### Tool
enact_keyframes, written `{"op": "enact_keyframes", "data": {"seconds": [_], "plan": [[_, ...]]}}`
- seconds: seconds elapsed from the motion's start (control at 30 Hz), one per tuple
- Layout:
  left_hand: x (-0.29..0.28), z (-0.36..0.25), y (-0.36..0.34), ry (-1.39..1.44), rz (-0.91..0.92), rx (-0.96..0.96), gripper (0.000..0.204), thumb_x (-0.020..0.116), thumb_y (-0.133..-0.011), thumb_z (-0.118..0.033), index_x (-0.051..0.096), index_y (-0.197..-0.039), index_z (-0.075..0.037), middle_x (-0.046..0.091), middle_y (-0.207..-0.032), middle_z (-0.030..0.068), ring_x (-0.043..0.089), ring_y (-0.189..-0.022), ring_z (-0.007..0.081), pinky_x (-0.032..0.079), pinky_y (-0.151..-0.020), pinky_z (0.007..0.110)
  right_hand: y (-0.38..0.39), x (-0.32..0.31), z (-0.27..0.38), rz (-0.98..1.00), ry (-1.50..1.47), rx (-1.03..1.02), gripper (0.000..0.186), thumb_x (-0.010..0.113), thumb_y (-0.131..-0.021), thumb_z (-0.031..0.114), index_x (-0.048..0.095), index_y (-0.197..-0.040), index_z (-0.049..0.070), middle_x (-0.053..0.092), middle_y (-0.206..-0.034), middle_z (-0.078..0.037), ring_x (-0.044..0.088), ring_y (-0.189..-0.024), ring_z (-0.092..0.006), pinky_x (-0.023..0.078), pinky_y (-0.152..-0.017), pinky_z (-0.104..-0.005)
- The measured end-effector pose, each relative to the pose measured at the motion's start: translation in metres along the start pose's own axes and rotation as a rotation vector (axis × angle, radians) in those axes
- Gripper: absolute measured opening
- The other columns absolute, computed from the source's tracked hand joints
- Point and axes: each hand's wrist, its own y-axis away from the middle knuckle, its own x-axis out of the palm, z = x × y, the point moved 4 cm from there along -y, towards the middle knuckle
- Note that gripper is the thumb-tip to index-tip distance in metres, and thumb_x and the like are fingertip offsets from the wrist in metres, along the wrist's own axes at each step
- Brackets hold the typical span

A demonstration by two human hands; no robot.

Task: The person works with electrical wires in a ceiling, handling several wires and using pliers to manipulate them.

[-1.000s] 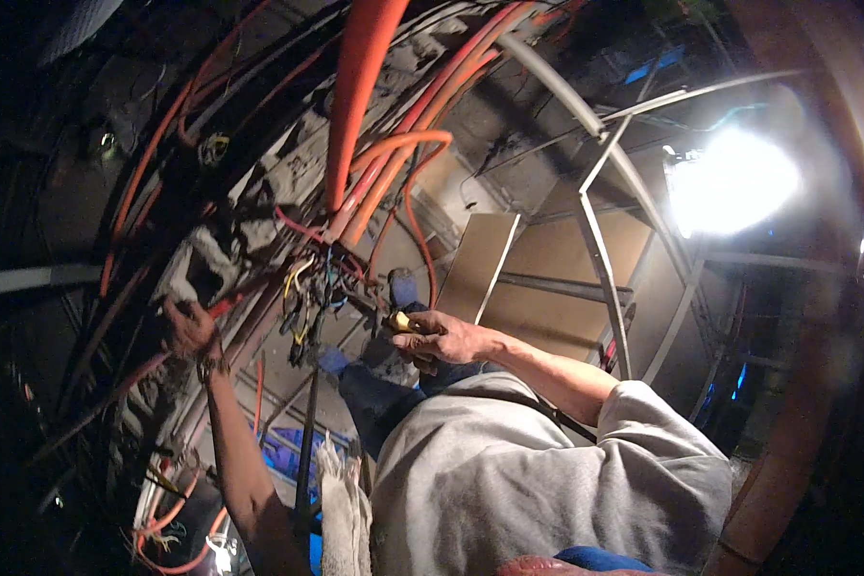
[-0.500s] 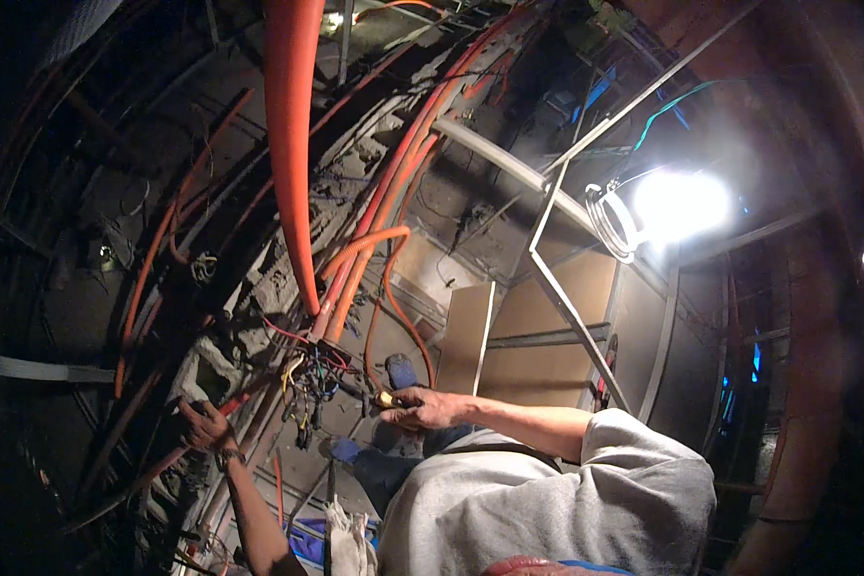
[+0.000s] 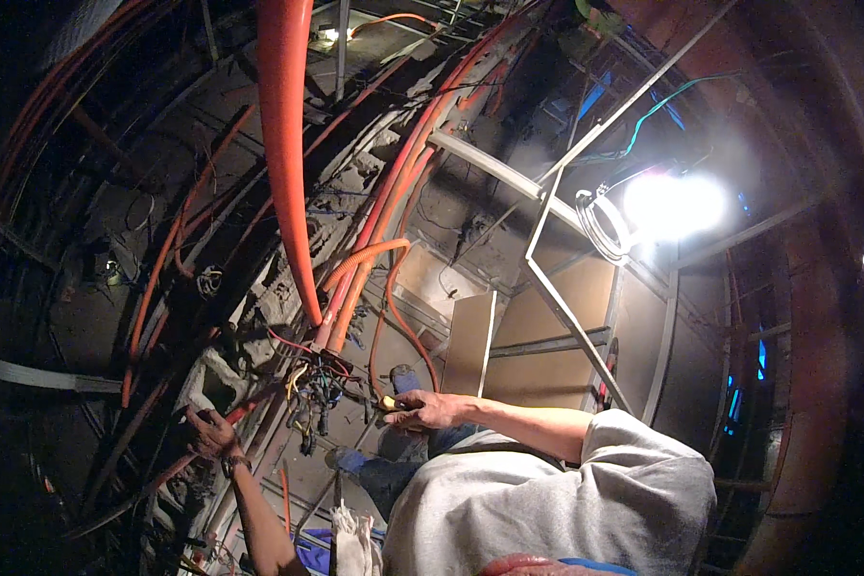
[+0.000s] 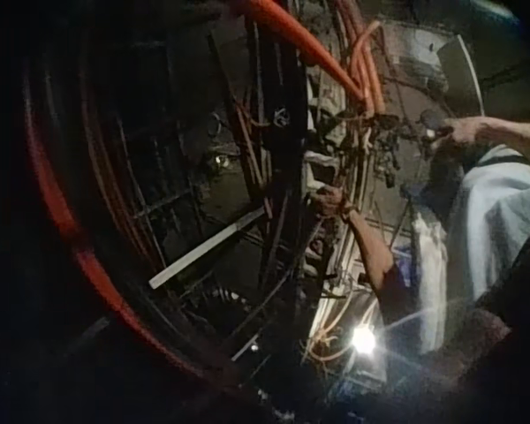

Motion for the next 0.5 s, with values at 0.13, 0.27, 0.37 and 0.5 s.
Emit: {"op": "enact_keyframes", "data": {"seconds": [0.13,0.27,0.37,0.5], "plan": [[0.005,-0.005,-0.006,0.260,0.361,-0.264,0.070,0.055,-0.095,-0.049,0.039,-0.149,-0.009,0.054,-0.143,0.0181,0.058,-0.121,0.0388,0.044,-0.101,0.045,-0.007,-0.016,-0.016,-0.063,-0.050,0.005,0.030,0.063,-0.100,0.029,0.057,-0.122,0.009,0.056,-0.080,0.006,0.046,-0.066,-0.0049,0.039,-0.053,-0.0241],[-0.026,-0.041,-0.016,0.292,0.179,-0.066,0.071,0.054,-0.096,-0.048,0.039,-0.149,-0.003,0.049,-0.144,0.0235,0.046,-0.134,0.0411,0.033,-0.114,0.044,-0.002,-0.018,0.006,-0.098,-0.012,0.056,0.029,0.064,-0.099,0.038,0.062,-0.103,0.009,0.053,-0.078,0.006,0.046,-0.070,-0.0070,0.040,-0.060,-0.0277],[-0.033,-0.040,-0.018,0.212,0.239,-0.137,0.069,0.050,-0.095,-0.050,0.043,-0.146,-0.003,0.051,-0.144,0.0223,0.048,-0.133,0.0389,0.034,-0.111,0.048,-0.009,-0.016,0.002,-0.031,0.001,0.043,0.033,0.063,-0.099,0.041,0.058,-0.092,0.009,0.047,-0.071,0.005,0.044,-0.066,-0.0080,0.037,-0.058,-0.0278],[-0.056,-0.067,-0.019,-0.174,0.299,-0.116,0.065,0.048,-0.093,-0.053,0.049,-0.139,-0.007,0.053,-0.143,0.0175,0.052,-0.128,0.0361,0.037,-0.105,0.052,-0.007,-0.014,0.002,-0.013,-0.020,-0.001,0.033,0.061,-0.100,0.040,0.055,-0.089,0.010,0.048,-0.069,0.005,0.044,-0.064,-0.0086,0.035,-0.057,-0.0282]]}}
